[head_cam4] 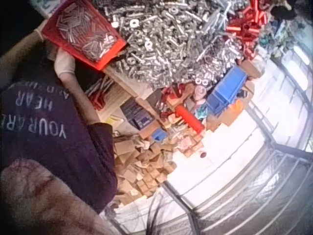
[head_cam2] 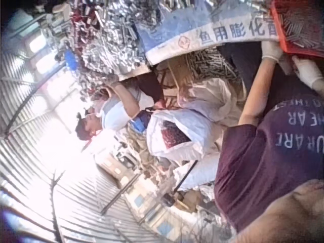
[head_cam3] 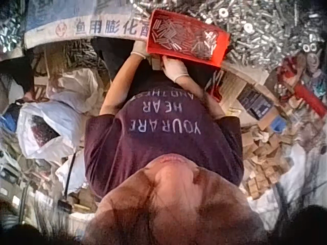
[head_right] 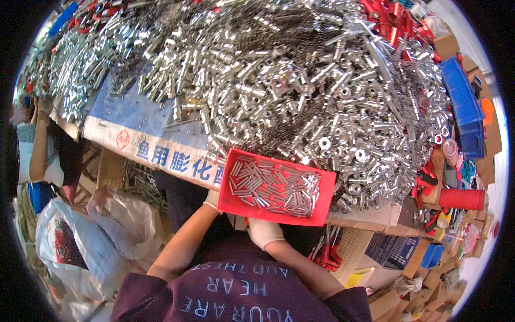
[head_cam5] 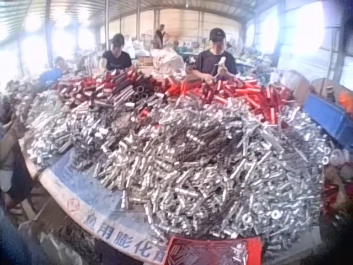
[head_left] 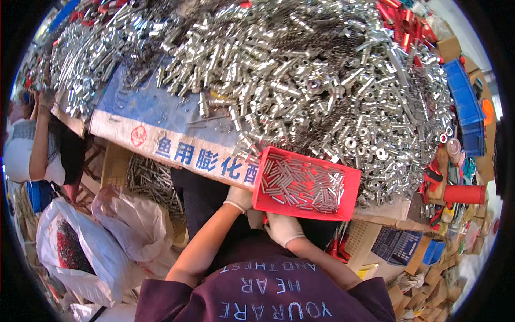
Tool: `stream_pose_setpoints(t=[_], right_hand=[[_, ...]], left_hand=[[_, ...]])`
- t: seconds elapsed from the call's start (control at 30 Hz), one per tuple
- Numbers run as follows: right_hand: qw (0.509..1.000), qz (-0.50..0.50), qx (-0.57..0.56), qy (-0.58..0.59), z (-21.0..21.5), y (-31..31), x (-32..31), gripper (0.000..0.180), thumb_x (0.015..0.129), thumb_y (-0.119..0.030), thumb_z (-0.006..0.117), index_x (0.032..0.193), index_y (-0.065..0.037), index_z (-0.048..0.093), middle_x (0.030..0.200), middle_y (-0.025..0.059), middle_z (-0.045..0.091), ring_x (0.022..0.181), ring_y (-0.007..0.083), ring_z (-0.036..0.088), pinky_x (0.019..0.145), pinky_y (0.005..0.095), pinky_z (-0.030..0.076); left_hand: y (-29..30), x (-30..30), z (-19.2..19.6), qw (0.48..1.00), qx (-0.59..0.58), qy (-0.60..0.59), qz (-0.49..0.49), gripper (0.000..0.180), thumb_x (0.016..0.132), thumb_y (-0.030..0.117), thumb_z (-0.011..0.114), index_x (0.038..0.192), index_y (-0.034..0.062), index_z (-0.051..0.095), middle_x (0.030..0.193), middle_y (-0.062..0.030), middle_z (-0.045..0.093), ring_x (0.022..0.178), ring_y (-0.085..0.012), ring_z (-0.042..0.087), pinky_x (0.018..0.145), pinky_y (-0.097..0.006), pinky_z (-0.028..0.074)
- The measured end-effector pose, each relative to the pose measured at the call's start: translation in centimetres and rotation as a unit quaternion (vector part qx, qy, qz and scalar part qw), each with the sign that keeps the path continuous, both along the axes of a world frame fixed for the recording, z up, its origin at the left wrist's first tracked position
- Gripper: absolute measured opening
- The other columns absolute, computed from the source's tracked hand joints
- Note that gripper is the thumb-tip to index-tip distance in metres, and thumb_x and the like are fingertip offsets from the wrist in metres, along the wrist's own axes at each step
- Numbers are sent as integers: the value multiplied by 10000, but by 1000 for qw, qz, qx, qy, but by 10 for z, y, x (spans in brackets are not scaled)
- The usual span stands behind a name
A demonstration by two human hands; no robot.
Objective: Manually assembling small silver rods and brackets into red handles at a factory workbench.
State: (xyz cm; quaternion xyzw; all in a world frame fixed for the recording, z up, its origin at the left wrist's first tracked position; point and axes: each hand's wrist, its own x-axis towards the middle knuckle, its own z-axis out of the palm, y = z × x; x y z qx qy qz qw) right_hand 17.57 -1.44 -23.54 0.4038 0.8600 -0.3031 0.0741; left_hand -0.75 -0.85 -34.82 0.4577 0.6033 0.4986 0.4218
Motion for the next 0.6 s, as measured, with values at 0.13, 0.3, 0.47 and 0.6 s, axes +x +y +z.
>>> stream_pose_setpoints(t=[0.13, 0.3, 0.47, 0.6], right_hand=[[989, 81, 101, -67, -56, -11, -18, 286, 823, -173, 580, 1023, 12, 669, 1016, 247, 675, 947, 390, 667, 852, 510, 515], [961, -68, -107, 246, -31, 33, 45, 439, 866, -395, 688, 1115, -35, 657, 1066, 160, 691, 999, 291, 662, 897, 422, 503], [930, -320, -154, 96, -10, 16, 74, 468, 941, -468, 554, 1121, -51, 664, 1062, 245, 680, 1004, 426, 650, 854, 493, 520], [943, -257, -125, 170, -13, -19, 43, 597, 854, -566, 646, 1201, -81, 632, 1028, 236, 688, 978, 410, 665, 857, 483, 523]], left_hand=[[-8, -9, -17, 963, 11, 226, -149, 487, 820, 402, 641, 1191, 87, 651, 1234, -205, 617, 1168, -415, 545, 1017, -513, 411], [-5, 9, 78, 859, 11, 324, -396, 511, 892, 484, 597, 1236, 107, 617, 1206, -161, 648, 1174, -372, 567, 1066, -494, 392], [-35, 104, 99, 812, -48, 304, -496, 433, 835, 385, 648, 1172, 113, 648, 1163, -171, 659, 1125, -316, 609, 980, -426, 471], [-80, 132, -93, 833, 52, 267, -482, 398, 814, 409, 662, 1069, 105, 694, 1069, -179, 685, 1019, -319, 652, 912, -428, 506]])
